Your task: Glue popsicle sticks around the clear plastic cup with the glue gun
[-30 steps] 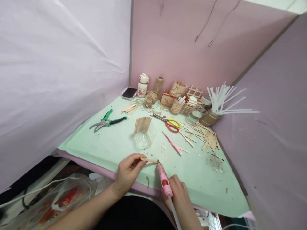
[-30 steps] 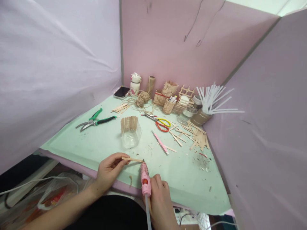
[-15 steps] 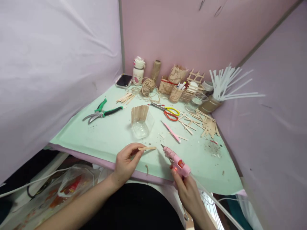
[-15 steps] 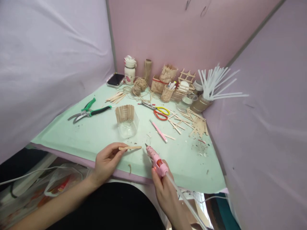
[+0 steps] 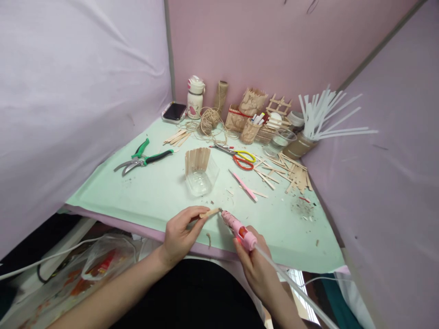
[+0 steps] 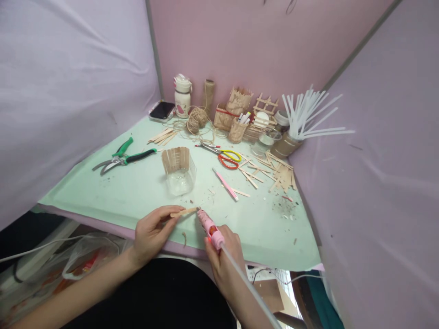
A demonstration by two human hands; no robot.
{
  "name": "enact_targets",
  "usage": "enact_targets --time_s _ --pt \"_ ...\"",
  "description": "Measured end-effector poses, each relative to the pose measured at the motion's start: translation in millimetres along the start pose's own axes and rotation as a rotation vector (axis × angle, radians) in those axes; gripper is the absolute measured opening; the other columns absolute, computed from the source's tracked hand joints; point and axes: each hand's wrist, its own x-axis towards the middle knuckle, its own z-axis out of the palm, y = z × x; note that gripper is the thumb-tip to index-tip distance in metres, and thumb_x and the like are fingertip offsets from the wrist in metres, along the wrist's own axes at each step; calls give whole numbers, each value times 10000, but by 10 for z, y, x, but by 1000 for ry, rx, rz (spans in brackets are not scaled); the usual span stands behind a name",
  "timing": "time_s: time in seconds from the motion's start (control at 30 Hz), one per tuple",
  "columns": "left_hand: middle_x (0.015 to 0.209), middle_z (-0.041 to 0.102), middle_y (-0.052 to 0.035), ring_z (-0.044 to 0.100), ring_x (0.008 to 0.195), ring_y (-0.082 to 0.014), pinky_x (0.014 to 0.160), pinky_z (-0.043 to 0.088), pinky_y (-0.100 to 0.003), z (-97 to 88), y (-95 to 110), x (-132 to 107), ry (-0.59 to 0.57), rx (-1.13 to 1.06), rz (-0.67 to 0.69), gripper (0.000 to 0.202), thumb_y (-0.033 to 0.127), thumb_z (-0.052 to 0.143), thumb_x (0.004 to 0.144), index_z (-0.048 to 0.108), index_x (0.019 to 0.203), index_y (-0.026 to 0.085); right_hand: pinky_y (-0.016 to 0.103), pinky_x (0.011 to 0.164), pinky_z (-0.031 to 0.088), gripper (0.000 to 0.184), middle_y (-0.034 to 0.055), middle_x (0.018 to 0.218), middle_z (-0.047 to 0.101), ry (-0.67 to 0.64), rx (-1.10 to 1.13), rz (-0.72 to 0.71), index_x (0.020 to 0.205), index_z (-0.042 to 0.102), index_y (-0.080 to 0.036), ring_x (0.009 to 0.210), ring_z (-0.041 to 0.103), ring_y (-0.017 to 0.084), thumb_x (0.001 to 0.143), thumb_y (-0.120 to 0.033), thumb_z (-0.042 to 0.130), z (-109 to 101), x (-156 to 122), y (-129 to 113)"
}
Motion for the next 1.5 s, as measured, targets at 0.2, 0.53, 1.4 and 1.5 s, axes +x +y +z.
enact_targets --time_s 0.2,0.53,1.4,1.5 --pt "984 737 -65 705 909 -155 822 585 -238 13 -22 -16 6 -36 -52 154 160 608 879 688 1009 178 335 724 415 259 18 778 559 -72 -39 42 847 522 -218 735 548 187 1001 -364 373 85 -29 79" --pt "928 749 -51 721 825 -145 779 600 -227 32 -25 -3 69 -82 -162 126 187 639 862 699 971 172 352 753 388 265 31 820 572 -110 -57 40 885 527 -206 785 553 201 1004 -378 365 123 -33 105" --pt "964 742 -50 719 857 -157 800 602 -256 46 -66 -26 60 -98 -181 145 188 640 863 695 997 191 356 759 363 234 30 830 584 -95 -67 21 923 538 -211 804 551 208 1000 -363 378 132 -44 119" --pt "964 740 -50 717 860 -158 804 601 -257 43 -67 -29 57 -106 -183 145 190 638 864 694 998 193 360 766 355 234 30 835 580 -60 -43 4 928 535 -212 802 548 207 995 -371 377 165 -63 136"
